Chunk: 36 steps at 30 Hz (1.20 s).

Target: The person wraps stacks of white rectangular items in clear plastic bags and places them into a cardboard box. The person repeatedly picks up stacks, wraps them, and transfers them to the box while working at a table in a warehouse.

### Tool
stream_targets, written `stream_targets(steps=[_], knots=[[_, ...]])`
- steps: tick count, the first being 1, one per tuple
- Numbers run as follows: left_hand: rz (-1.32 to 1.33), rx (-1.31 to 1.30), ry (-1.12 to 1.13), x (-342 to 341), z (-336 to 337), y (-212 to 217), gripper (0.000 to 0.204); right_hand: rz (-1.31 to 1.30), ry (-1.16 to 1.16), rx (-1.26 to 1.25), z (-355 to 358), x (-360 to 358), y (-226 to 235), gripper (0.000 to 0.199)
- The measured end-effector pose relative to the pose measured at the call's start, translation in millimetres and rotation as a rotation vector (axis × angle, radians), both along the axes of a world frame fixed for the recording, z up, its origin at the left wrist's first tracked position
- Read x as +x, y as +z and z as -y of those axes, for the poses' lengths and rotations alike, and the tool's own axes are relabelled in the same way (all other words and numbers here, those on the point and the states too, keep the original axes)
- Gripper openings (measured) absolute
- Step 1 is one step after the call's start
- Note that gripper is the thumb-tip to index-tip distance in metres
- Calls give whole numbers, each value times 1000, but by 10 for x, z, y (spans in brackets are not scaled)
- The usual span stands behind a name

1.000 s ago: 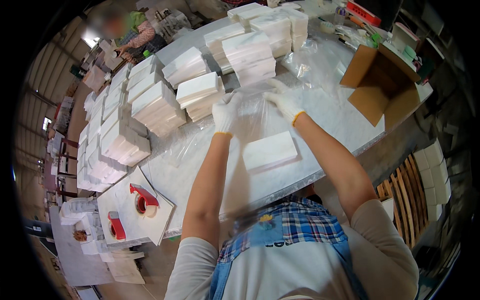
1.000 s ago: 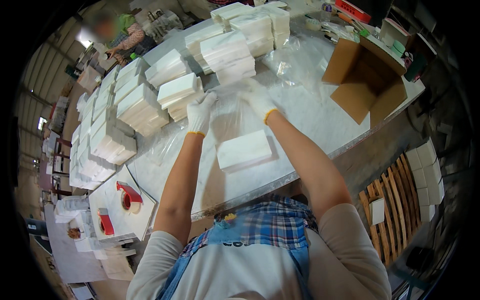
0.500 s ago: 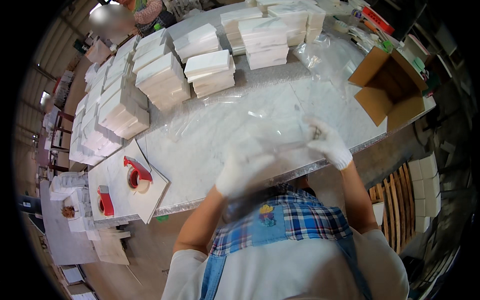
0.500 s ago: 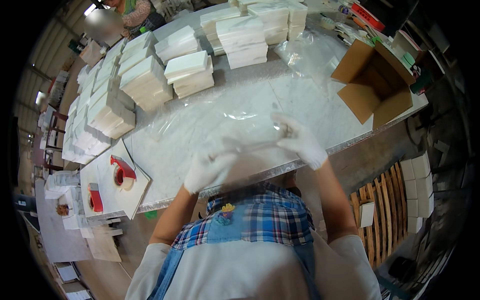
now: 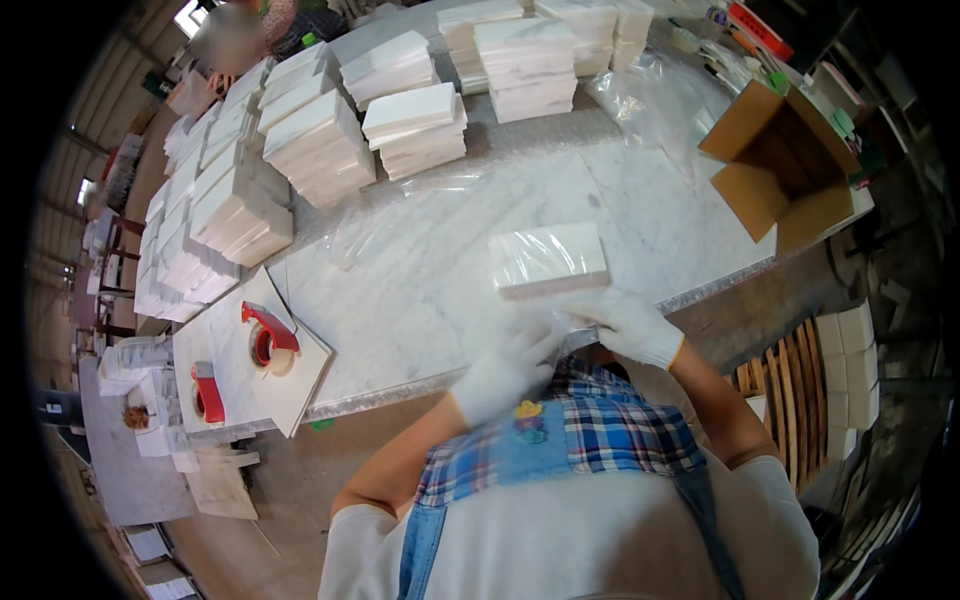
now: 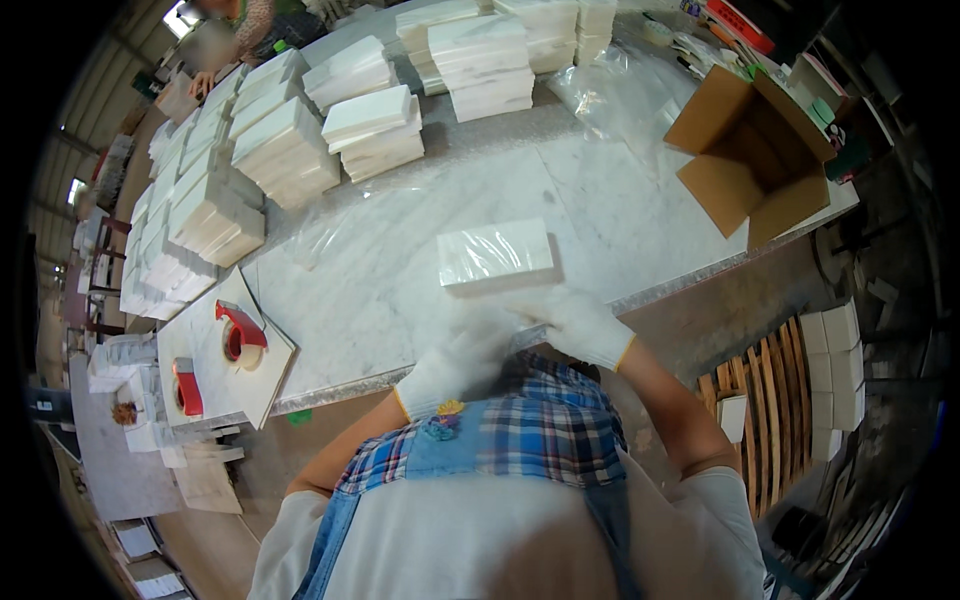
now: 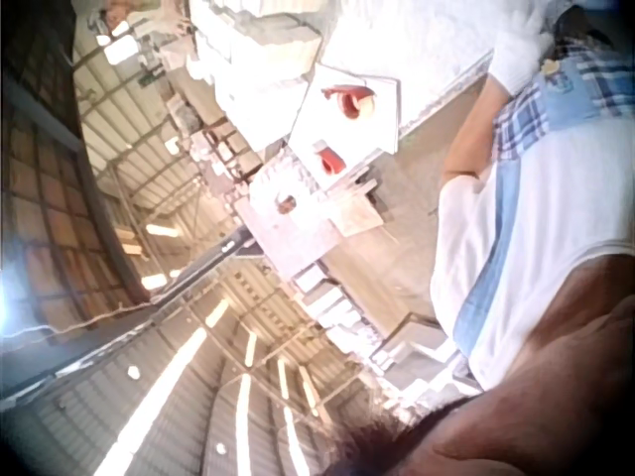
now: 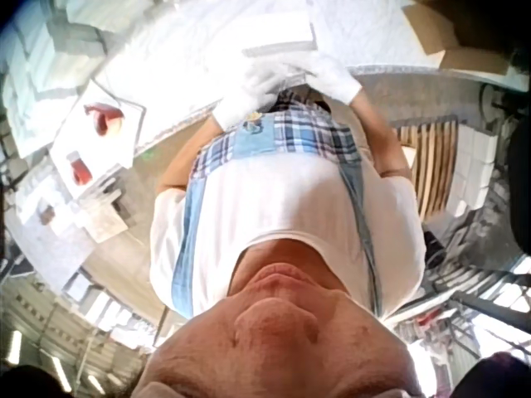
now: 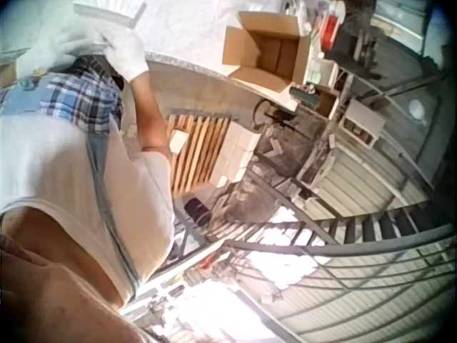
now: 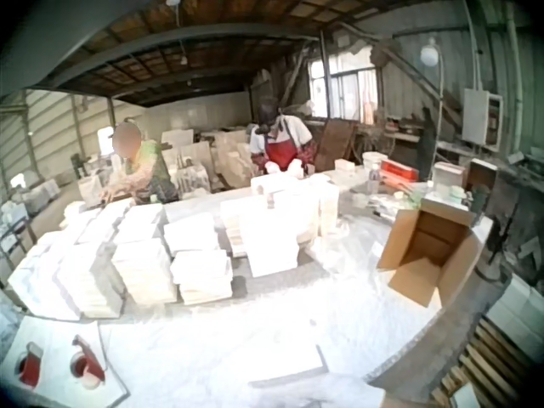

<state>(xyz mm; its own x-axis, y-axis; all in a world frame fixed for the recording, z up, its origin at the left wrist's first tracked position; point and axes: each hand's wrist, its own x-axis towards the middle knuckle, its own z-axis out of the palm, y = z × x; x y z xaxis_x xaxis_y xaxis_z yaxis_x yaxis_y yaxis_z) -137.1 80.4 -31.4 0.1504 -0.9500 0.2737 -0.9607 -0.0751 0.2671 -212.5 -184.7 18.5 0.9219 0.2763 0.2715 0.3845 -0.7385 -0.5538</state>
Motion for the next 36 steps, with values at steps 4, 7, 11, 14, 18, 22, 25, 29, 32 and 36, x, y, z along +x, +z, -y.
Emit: stream_targets(steps=[4, 7, 11, 14, 18, 22, 25, 29, 32, 36], knots=[[11, 158, -73, -60, -153, 44, 13, -155, 77, -71, -45, -139, 79, 42], [-20, 240, -134, -43, -227, 155, 15, -165, 77, -99, -49, -274, -121, 35], [-538, 329, -224, 265, -355, 592, 21, -175, 86, -372, -47, -360, -168, 26], [-904, 204, -135, 750, -122, 1670, 24, -178, 57, -448, -99, -369, -132, 21], [-411, -126, 511, 1706, 130, 1780, 31, -206, 69, -521, -128, -360, -110, 13], [292, 72, 706, 3027, 332, 1572, 59, -217, 64, -505, -176, -321, -13, 8], [350, 326, 720, 3620, 522, 1490, 78, -266, 46, -495, -162, -343, -97, 9], [227, 466, 609, 4091, 563, 1476, 106, -183, 22, -405, -134, -373, -197, 10], [154, 559, 563, 4161, 677, 1546, 113, -171, -1, -360, -118, -401, -271, 9], [136, 492, 533, 4148, 606, 1560, 109, -150, 4, -374, -108, -392, -276, 8]])
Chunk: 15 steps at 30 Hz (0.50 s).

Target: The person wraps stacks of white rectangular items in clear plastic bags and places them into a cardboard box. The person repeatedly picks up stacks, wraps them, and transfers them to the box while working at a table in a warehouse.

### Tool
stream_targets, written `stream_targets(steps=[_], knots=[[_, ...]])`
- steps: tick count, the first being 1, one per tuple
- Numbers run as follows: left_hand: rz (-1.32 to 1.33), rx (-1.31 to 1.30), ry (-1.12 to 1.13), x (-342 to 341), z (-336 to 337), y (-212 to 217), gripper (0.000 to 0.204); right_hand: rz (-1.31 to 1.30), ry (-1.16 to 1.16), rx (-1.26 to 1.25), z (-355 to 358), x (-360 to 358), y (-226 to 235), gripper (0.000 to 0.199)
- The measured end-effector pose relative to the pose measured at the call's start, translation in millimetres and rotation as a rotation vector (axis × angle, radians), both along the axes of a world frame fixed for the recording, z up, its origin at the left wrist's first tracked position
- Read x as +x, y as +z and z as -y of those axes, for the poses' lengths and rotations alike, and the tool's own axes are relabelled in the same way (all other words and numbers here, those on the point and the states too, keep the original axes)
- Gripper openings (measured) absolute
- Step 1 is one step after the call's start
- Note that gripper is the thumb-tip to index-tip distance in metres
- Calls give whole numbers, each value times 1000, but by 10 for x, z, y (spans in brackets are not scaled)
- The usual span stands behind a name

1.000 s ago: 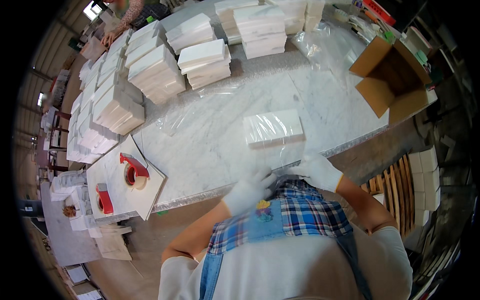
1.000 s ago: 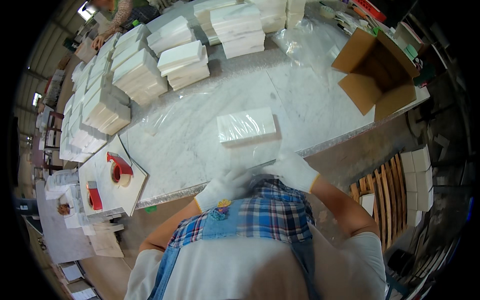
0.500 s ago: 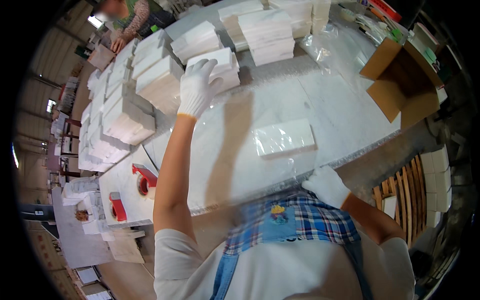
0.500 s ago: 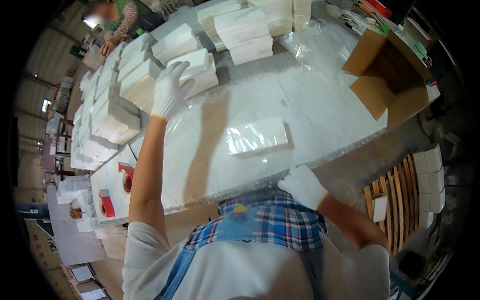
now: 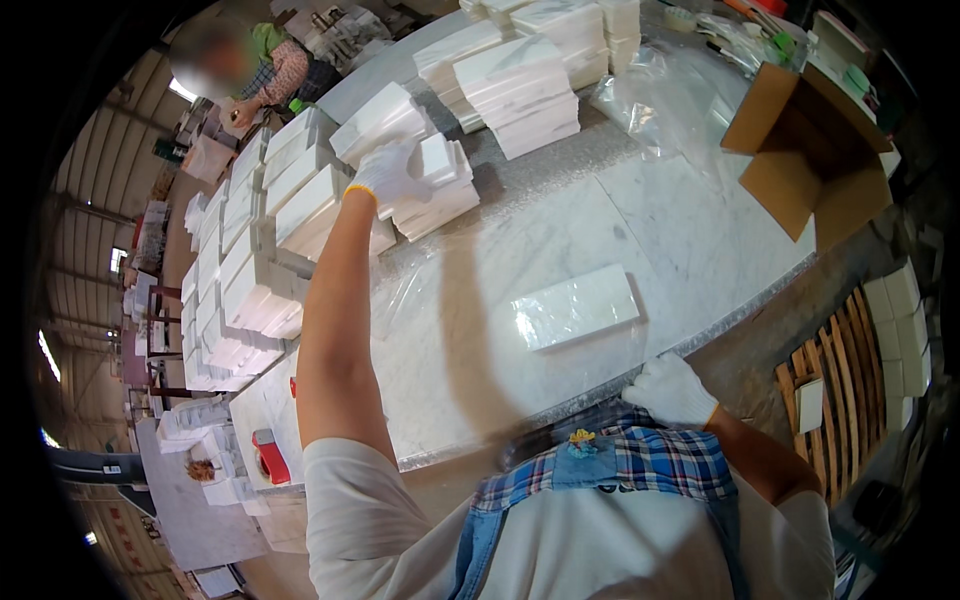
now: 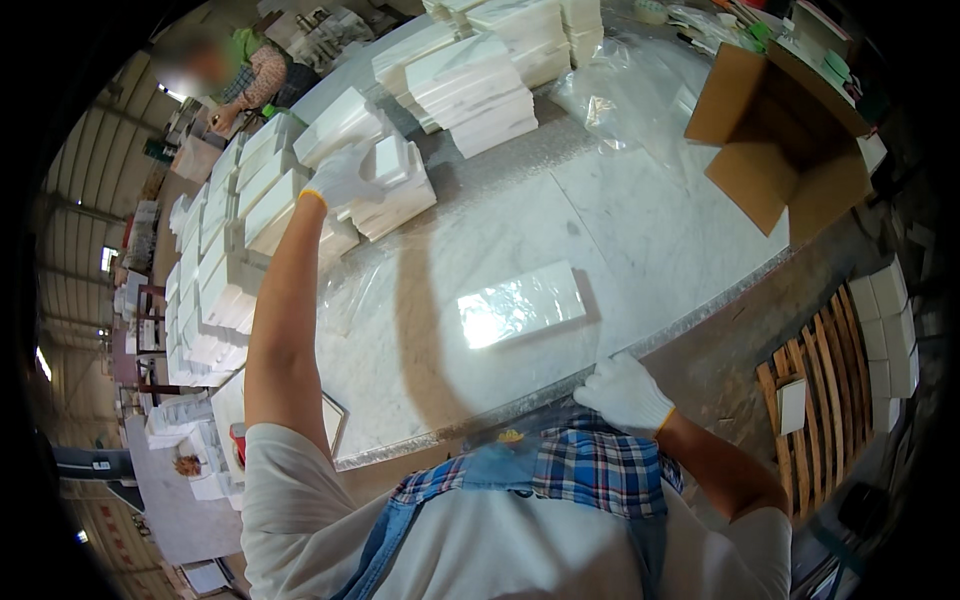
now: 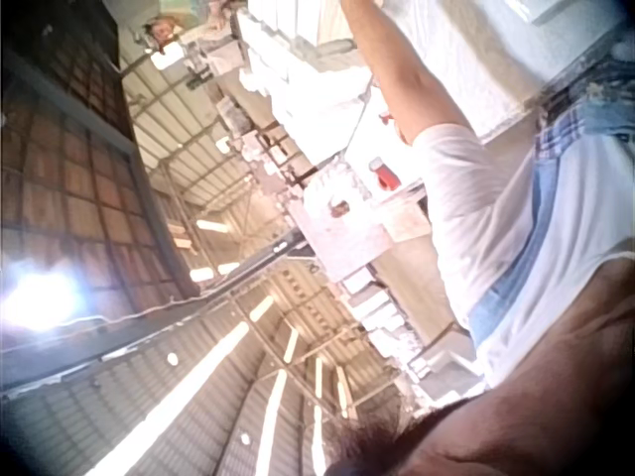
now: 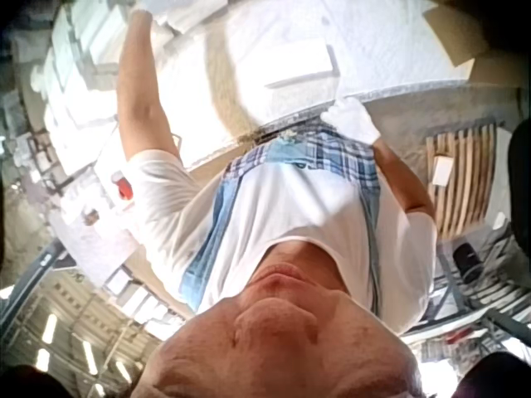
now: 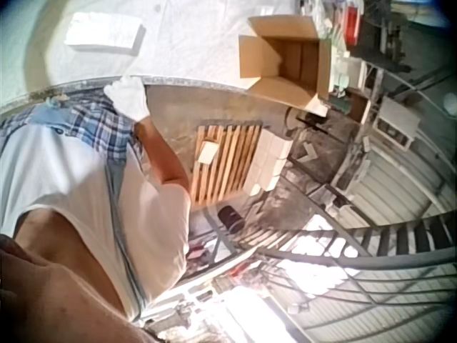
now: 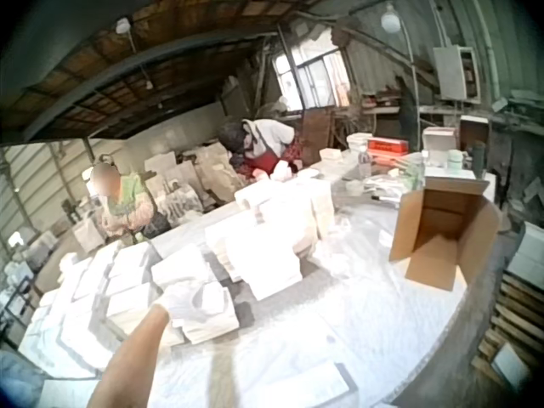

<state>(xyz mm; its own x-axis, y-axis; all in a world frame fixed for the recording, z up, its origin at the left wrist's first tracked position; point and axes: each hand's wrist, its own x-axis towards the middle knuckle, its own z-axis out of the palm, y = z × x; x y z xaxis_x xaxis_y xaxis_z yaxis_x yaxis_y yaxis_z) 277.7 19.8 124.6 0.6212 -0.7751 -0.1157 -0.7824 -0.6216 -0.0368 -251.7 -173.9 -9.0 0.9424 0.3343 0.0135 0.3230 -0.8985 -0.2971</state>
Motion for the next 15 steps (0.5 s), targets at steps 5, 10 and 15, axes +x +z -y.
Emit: stream_targets(steps=[5, 10, 15], knots=[[131, -43, 81, -238, -62, 72, 83, 22, -22, 28, -16, -14, 15, 10], [69, -104, 93, -948, 100, 301, 71, 26, -29, -33, -32, -24, 52, 11], [4, -188, -164, -1867, 233, 147, 68, 73, -24, -14, -23, -46, 31, 10]])
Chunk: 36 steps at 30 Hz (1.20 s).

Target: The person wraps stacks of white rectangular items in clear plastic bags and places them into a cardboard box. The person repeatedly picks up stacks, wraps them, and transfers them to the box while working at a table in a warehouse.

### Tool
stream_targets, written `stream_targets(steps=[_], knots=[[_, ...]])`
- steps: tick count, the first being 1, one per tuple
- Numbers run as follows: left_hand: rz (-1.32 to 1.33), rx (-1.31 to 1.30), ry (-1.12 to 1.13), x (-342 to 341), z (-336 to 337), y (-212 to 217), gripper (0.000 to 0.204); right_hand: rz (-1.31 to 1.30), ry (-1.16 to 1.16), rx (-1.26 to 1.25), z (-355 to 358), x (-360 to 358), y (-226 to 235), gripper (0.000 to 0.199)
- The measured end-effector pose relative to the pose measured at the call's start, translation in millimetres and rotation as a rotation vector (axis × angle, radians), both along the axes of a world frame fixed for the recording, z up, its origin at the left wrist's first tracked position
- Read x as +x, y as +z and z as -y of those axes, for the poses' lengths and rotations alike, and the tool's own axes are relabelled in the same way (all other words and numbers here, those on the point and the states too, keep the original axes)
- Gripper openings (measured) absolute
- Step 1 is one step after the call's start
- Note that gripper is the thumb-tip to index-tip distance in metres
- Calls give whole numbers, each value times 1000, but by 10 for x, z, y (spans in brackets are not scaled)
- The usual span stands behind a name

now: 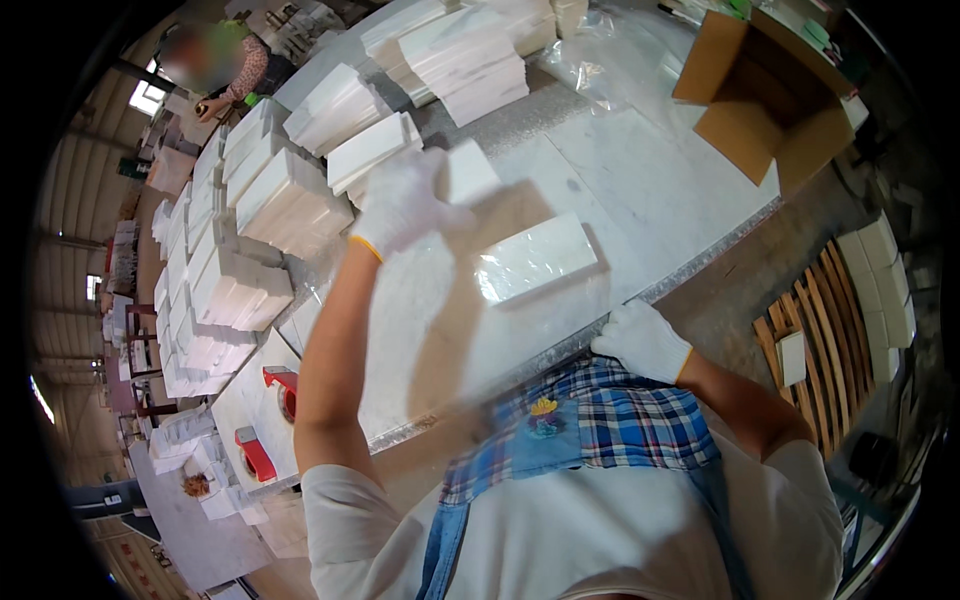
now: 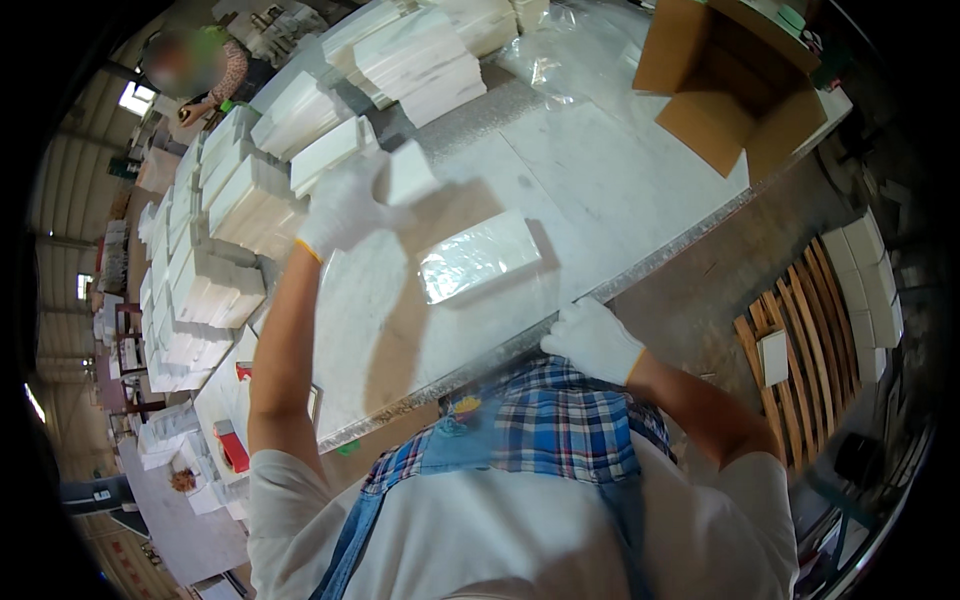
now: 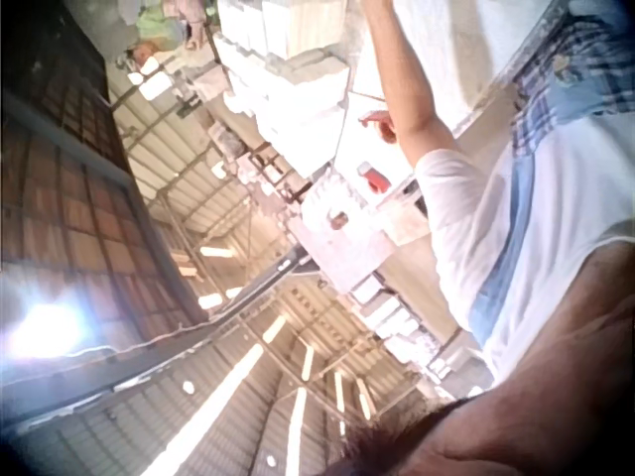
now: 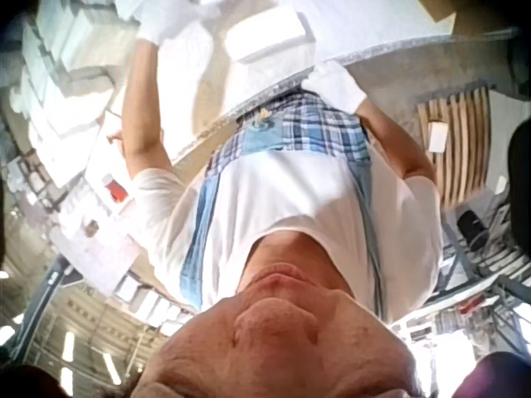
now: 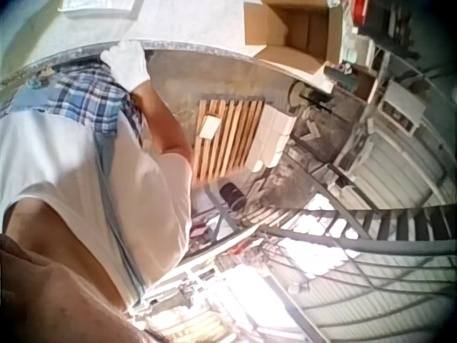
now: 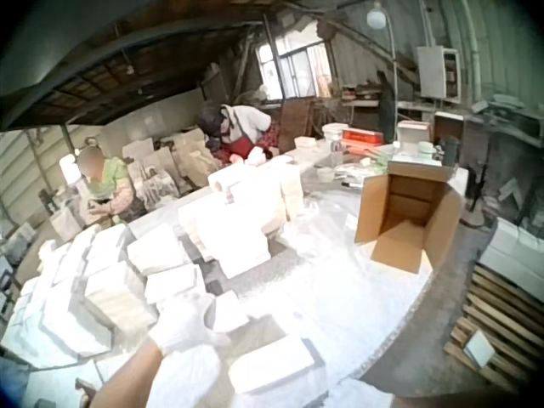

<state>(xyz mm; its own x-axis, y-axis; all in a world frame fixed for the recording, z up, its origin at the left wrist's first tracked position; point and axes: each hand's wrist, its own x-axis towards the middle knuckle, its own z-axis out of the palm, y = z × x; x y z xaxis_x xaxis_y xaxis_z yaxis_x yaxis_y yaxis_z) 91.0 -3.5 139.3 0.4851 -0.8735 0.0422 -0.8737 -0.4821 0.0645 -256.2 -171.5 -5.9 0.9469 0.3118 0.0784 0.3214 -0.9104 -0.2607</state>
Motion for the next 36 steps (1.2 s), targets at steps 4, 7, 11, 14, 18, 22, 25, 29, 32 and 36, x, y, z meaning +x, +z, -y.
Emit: stream_targets(steps=[4, 7, 11, 14, 18, 22, 25, 29, 32, 36], knots=[[17, 74, -78, -848, 171, -94, 69, -5, -3, -22, -18, -5, 27, 9], [68, 33, -99, -1187, 284, -294, 71, 1, -7, -2, -13, -20, 32, 10], [33, 47, -123, -1319, 355, -356, 80, 15, -17, 25, -10, -19, 2, 11], [-55, 90, -55, -1382, 372, -327, 78, 6, -21, 37, -4, -18, 12, 11], [-11, 52, -12, -1401, 354, -404, 78, -4, -19, 11, -6, -23, -4, 12], [-14, 31, -11, -1401, 294, -437, 77, -96, -53, 71, 8, 15, 43, 11], [-124, -141, -18, -1336, 145, -478, 77, -150, -114, 350, 64, 13, 121, 10], [24, -365, -98, -1067, -382, -421, 78, -362, -242, 778, 157, 26, 553, 18], [114, -224, -130, -1070, -713, -383, 80, -457, -284, 1143, 288, 24, 956, 24], [163, -80, -116, -1269, -931, -561, 74, -212, -220, 1001, 297, 121, 1157, 31]])
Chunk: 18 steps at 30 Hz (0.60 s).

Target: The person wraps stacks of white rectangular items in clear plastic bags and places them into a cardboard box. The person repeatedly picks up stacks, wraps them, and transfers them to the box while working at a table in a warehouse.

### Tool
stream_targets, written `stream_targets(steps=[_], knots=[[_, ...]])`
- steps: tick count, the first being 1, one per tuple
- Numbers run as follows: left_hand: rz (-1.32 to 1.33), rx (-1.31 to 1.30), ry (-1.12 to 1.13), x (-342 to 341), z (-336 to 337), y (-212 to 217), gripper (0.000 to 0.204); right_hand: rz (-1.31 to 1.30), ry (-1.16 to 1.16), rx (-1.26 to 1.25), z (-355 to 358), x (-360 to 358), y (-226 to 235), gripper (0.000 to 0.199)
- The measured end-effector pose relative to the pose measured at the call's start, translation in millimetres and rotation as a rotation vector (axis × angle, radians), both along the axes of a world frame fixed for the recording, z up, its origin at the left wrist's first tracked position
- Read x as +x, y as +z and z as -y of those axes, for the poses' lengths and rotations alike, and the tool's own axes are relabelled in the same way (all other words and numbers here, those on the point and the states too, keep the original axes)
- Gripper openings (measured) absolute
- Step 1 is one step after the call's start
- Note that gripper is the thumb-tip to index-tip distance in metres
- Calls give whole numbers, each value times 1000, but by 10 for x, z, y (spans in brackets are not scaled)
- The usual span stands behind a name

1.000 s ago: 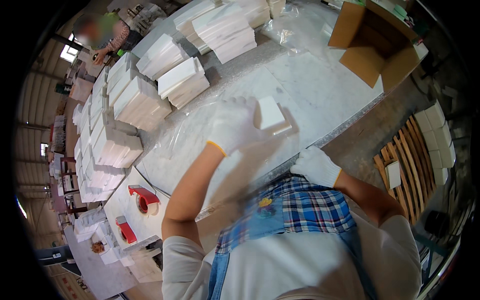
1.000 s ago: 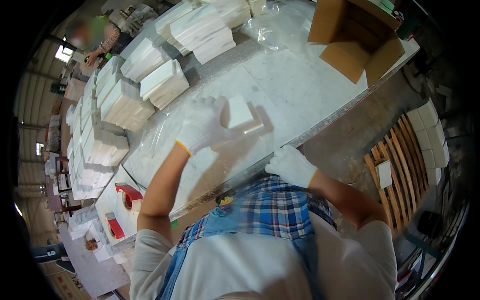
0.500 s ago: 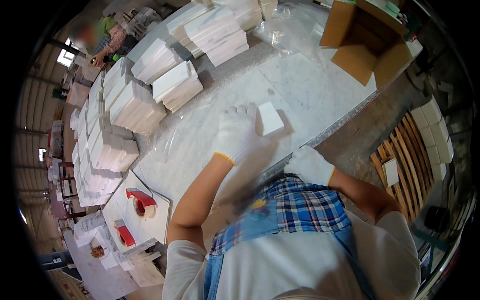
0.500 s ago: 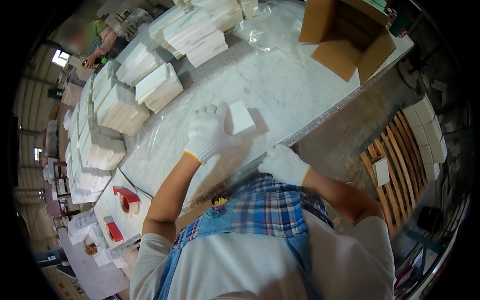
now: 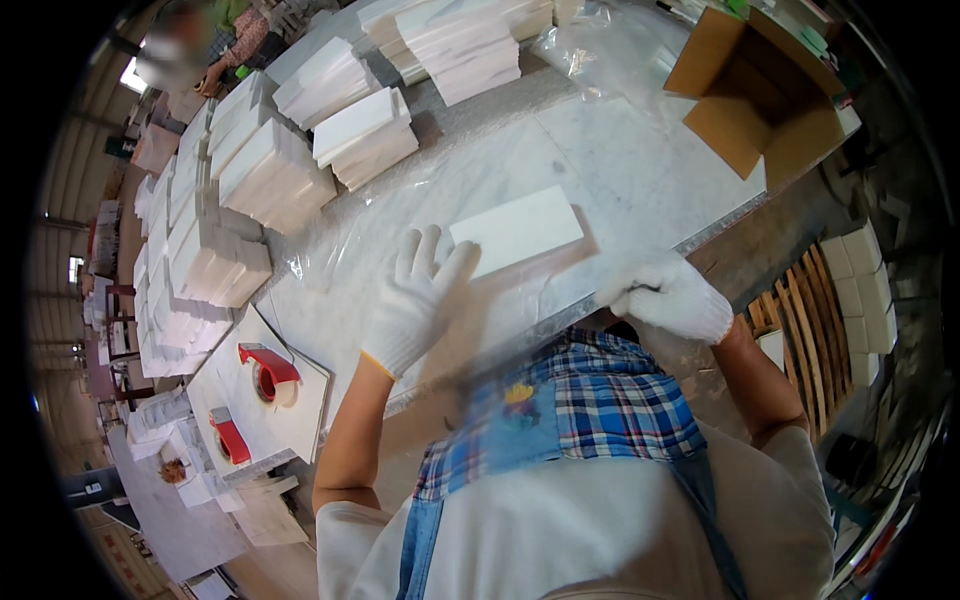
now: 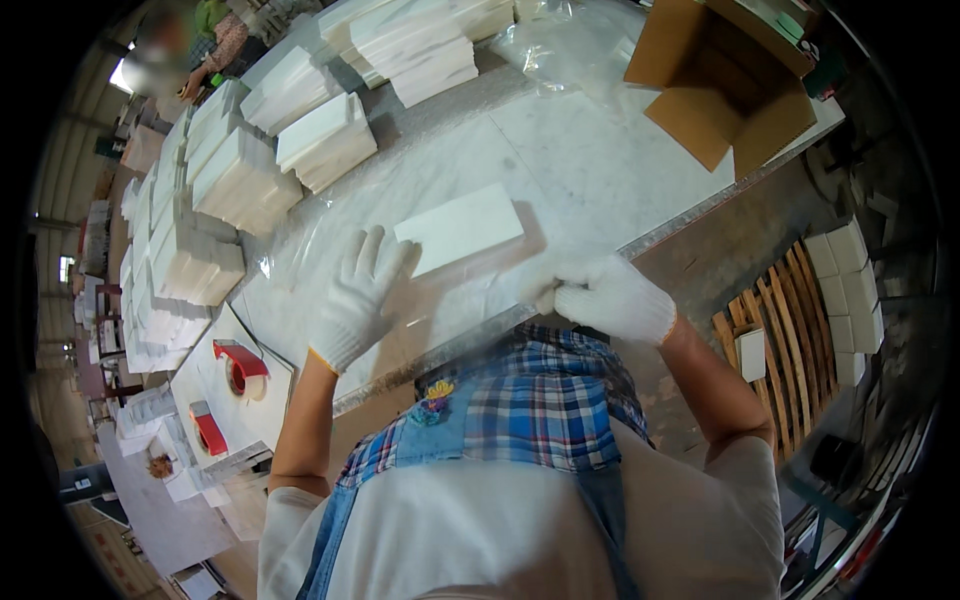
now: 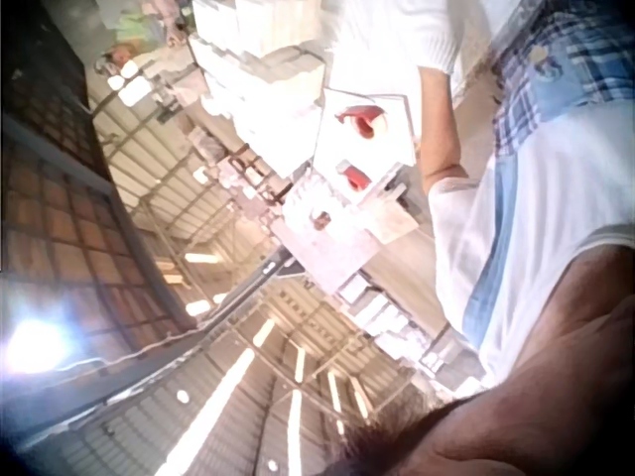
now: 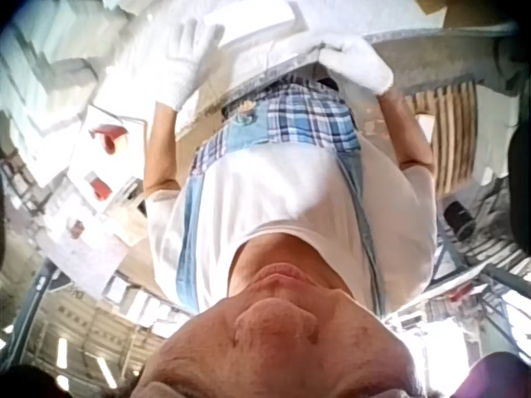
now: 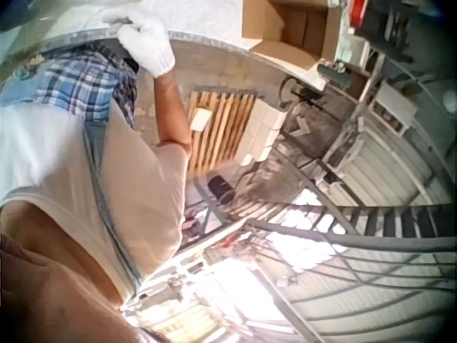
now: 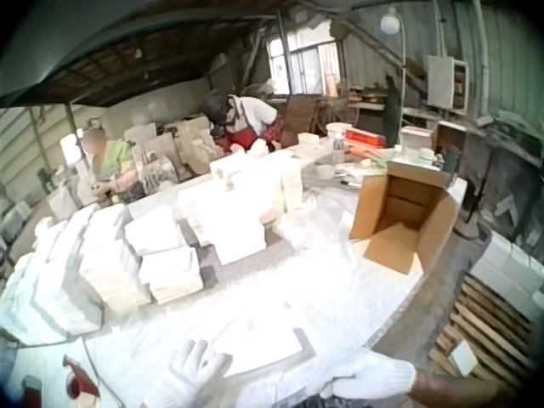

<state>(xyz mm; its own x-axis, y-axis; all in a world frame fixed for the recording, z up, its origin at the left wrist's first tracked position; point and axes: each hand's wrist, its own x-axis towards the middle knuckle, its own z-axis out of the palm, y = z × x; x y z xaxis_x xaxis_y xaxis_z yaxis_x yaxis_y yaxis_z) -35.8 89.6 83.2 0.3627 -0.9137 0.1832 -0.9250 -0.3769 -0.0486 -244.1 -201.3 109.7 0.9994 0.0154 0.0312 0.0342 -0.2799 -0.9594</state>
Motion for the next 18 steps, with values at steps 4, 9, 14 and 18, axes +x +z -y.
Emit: stream_targets(steps=[4, 9, 14, 18], knots=[[97, -67, -54, -29, 3, -200, 64, 232, 67, -696, -101, 173, -380, 48], [-42, -302, -114, -282, 194, -199, 54, 292, -48, -784, -340, 10, -905, 59], [-117, -626, -180, -332, 480, -103, 26, 365, -231, -788, -378, -78, -1090, 68], [-365, -669, -62, -234, 570, -56, 23, 391, -365, -871, -479, 93, -1033, 77]])
